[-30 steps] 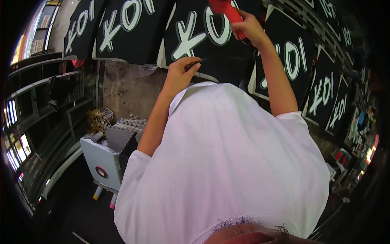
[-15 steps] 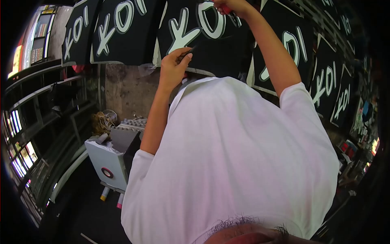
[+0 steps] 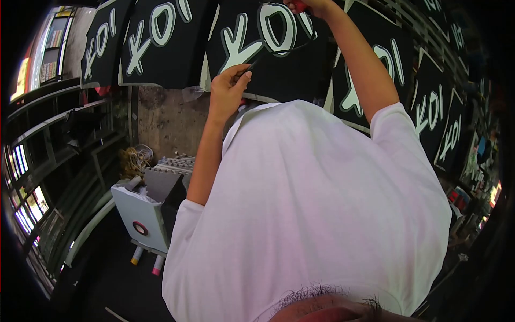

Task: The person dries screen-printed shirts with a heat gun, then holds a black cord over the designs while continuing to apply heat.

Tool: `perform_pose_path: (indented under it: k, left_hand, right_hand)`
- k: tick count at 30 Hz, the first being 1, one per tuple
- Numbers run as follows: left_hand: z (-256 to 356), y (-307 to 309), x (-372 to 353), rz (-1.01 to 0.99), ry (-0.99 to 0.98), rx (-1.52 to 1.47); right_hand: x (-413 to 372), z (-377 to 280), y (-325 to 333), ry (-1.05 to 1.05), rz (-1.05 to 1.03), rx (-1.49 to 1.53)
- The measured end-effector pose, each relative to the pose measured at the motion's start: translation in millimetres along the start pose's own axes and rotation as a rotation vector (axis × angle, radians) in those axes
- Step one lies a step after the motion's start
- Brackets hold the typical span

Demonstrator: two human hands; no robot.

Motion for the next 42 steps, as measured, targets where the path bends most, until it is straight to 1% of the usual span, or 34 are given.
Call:
perform_pose_path:
  k: [2, 4, 5, 6, 7, 9, 10, 12, 14, 16, 17, 20, 21, 22, 24, 25, 27, 31, 33, 35, 39, 41, 42]
  left_hand:
    - [4, 0, 1, -0.015, 0.002, 0.002]
    - [5, -2, 0, -0.035, -0.001, -0.006]
    - [3, -2, 1, -0.035, -0.003, -0.005]
    - [2, -2, 3, -0.030, -0.007, -0.001]
    - [1, -3, 4, -0.033, -0.019, -0.002]
    - [2, -1, 4, -0.055, 0.020, 0.037]
    - [4, -1, 4, -0.055, 0.012, 0.043]
    - [8, -4, 5, -0.079, 0.003, 0.053]
    - [11, -5, 5, -0.088, -0.010, 0.061]
    - [12, -8, 5, -0.102, -0.032, 0.086]
    - [11, -9, 5, -0.116, -0.031, 0.090]
    - [6, -11, 7, -0.149, -0.008, 0.087]
    - [5, -11, 7, -0.160, -0.017, 0.076]
    - [4, -12, 7, -0.169, -0.024, 0.064]
    - [4, -13, 7, -0.192, -0.020, 0.068]
    - [4, -13, 7, -0.205, -0.017, 0.071]
    - [3, -10, 12, -0.210, -0.024, 0.068]
    - [10, -5, 21, -0.200, -0.045, 0.013]
    - [16, -9, 25, -0.204, -0.055, 0.030]
    - [27, -12, 24, -0.212, -0.078, 0.073]
    - [26, -25, 20, -0.265, -0.076, 0.128]
    - [20, -30, 15, -0.322, 0.009, 0.101]
    - [18, -32, 13, -0.320, 0.010, 0.100]
  right_hand:
    - [-1, 1, 0, 0.041, -0.004, -0.001]
    - [-5, 5, 4, 0.022, -0.017, 0.122]
    - [-11, 3, 9, -0.018, 0.010, 0.149]
    - [-8, 8, 16, -0.065, 0.051, 0.085]
    - [-13, 8, 17, -0.033, 0.046, 0.073]
    - [-22, 7, 16, 0.005, 0.048, 0.046]
    - [-28, 6, 18, 0.014, 0.050, 0.049]
    - [-44, 5, 20, -0.023, 0.086, 0.159]
    - [-52, 10, 21, -0.034, 0.089, 0.152]
    - [-61, 15, 26, 0.026, 0.149, 0.096]
    - [-69, 14, 28, 0.010, 0.152, 0.073]
    - [-83, 19, 27, 0.034, 0.190, 0.108]
    - [-88, 21, 26, -0.005, 0.155, 0.123]
    - [-91, 24, 29, -0.005, 0.165, 0.127]
    - [-98, 31, 27, -0.009, 0.107, 0.273]
    - [-102, 35, 28, -0.011, 0.114, 0.277]
    - [-119, 29, 21, -0.014, 0.199, 0.158]
    - [-149, 31, 12, -0.076, 0.266, 0.236]
    - [-158, 35, 8, -0.035, 0.191, 0.114]
    - [-174, 37, 1, -0.068, 0.204, 0.110]
    - [-202, 49, -13, -0.130, 0.222, 0.153]
    - [-215, 51, -26, -0.157, 0.215, 0.165]
    - [-220, 52, -30, -0.159, 0.213, 0.163]
Point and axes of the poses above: each hand's wrist, its own x-axis towards the middle knuckle, its own y-axis out of the back of the hand, z = x × y, the point moved 4 cm from there along x, towards the middle knuckle, and after that the axes turned 1 degree about z, right-handed, at the moved point
